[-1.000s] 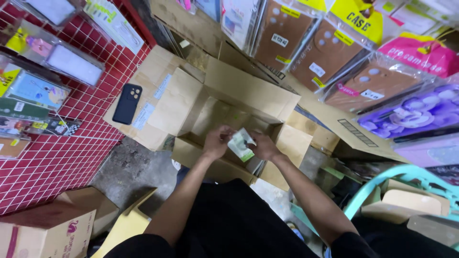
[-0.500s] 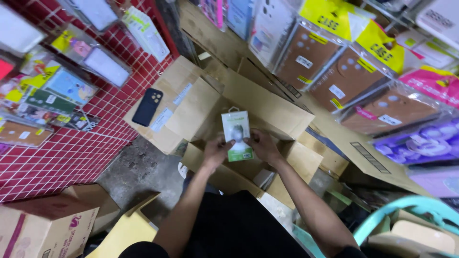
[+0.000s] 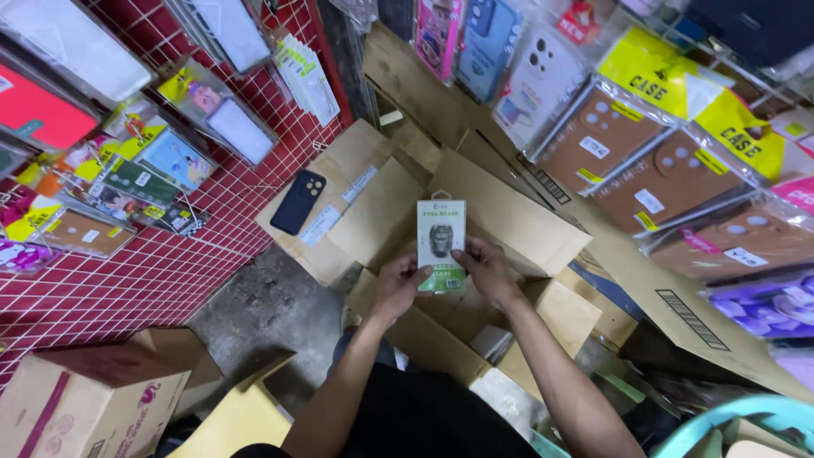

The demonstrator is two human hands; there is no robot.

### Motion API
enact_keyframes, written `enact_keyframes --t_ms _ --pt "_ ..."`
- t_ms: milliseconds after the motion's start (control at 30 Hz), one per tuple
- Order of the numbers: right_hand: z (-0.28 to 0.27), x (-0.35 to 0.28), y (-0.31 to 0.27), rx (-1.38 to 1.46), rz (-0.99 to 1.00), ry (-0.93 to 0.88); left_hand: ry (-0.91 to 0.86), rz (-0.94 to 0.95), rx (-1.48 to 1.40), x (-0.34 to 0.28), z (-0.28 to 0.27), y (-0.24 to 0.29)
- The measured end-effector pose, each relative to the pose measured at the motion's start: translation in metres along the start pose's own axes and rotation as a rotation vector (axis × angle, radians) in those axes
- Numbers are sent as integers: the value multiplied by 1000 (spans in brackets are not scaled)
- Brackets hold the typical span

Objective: The person removes packaged phone accessories from a cardboard box and hangs them on a wall display rack. The person also picks up a phone case, inspects it, and places it back in the box.

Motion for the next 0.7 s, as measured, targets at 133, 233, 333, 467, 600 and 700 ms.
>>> enact_keyframes --t_ms 133,233,333,467,600,700 --pt "26 11 -27 -32 -24 -8 -40 121 -99 4 -21 17" --pt "51 23 -51 -43 2 -18 22 62 33 9 -43 44" --pt "69 48 -48 -68 -89 0 88 142 131 11 -63 83" --pt "110 74 -73 105 -173 31 240 258 239 10 -82 147" --pt "113 108 -34 472 30 -22 288 806 411 -9 -83 206" --pt "166 103 -90 846 141 -39 379 847 700 -23 -83 227"
Point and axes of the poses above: each hand's wrist, its own x-axis towards the middle knuckle, its own z-axis out of the palm, y = z × x, the point moved 2 cm from there along x, towards the middle knuckle, and after that the axes turned 8 degrees about x, right-handed, at the moved point
